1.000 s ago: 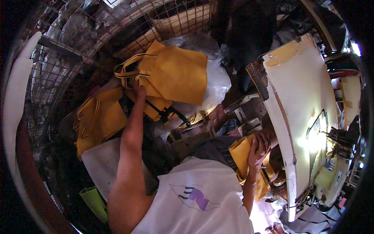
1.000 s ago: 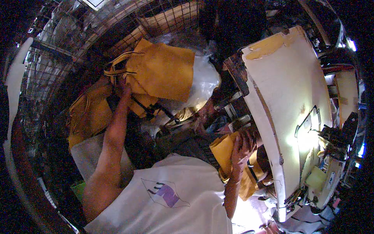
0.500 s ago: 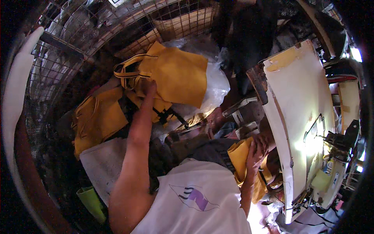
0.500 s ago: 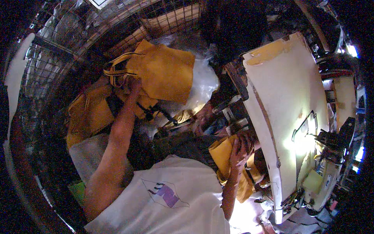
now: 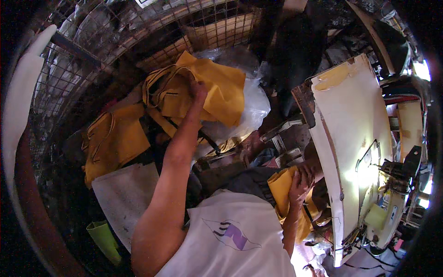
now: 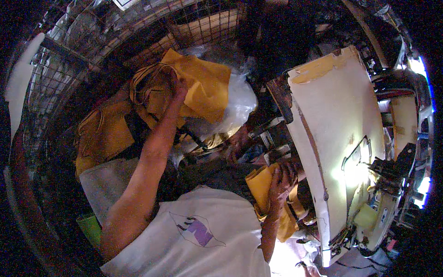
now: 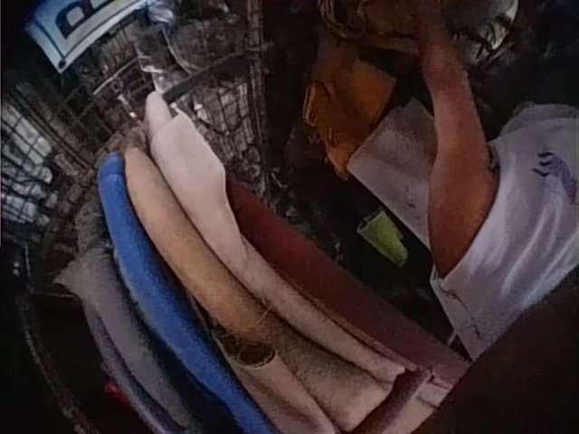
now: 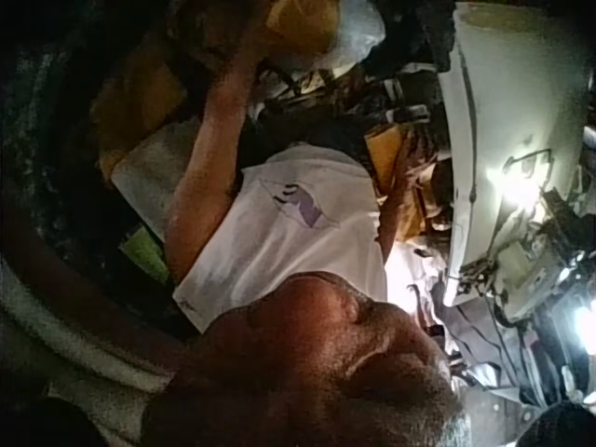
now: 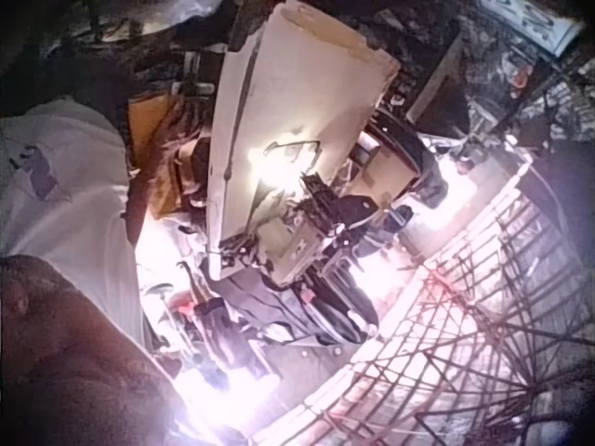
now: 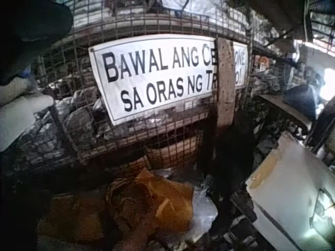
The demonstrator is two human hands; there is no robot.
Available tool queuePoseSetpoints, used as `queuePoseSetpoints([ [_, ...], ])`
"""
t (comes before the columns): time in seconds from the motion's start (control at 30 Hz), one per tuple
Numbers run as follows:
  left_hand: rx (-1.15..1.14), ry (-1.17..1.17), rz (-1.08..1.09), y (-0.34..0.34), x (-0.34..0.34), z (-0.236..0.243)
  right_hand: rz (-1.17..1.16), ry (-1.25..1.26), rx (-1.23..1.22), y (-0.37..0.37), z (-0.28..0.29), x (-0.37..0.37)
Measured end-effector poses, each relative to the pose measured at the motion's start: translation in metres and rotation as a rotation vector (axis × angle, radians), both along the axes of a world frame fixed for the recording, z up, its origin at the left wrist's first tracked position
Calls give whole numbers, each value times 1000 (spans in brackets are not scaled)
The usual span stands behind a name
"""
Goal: Sewing a yellow fabric bag with a zipper and straps using an industrial sewing machine.
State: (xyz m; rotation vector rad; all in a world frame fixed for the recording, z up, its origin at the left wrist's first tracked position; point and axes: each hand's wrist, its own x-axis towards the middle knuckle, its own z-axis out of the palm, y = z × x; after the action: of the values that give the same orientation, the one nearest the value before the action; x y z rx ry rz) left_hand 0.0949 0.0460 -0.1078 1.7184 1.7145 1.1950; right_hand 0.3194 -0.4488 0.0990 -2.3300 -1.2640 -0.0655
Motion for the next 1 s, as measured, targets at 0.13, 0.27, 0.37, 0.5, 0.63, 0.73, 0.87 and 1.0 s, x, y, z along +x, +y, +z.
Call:
queuePoseSetpoints([
  [0.13,-117,-15,-28,10,-27,-42,10,-26,-21,0,0,-1],
  [0.27,-255,66,18,-14,-98,-79,-23,-31,-3,1,-1,-1],
  [0.37,-233,56,102,-22,-130,-87,-8,-29,5,1,0,-1],
  [0.5,-221,13,139,-8,-153,-75,-3,-48,-17,2,2,-2],
  [0.63,-281,-7,119,11,-182,-58,9,-90,-20,3,4,-4],
  [0.73,-337,-9,112,22,-205,-51,-2,-56,3,5,5,-4],
  [0.87,-409,0,88,40,-217,-47,7,-57,8,6,6,-3],
  [1.0,-474,66,72,71,-206,-43,5,-13,10,6,5,-3],
])
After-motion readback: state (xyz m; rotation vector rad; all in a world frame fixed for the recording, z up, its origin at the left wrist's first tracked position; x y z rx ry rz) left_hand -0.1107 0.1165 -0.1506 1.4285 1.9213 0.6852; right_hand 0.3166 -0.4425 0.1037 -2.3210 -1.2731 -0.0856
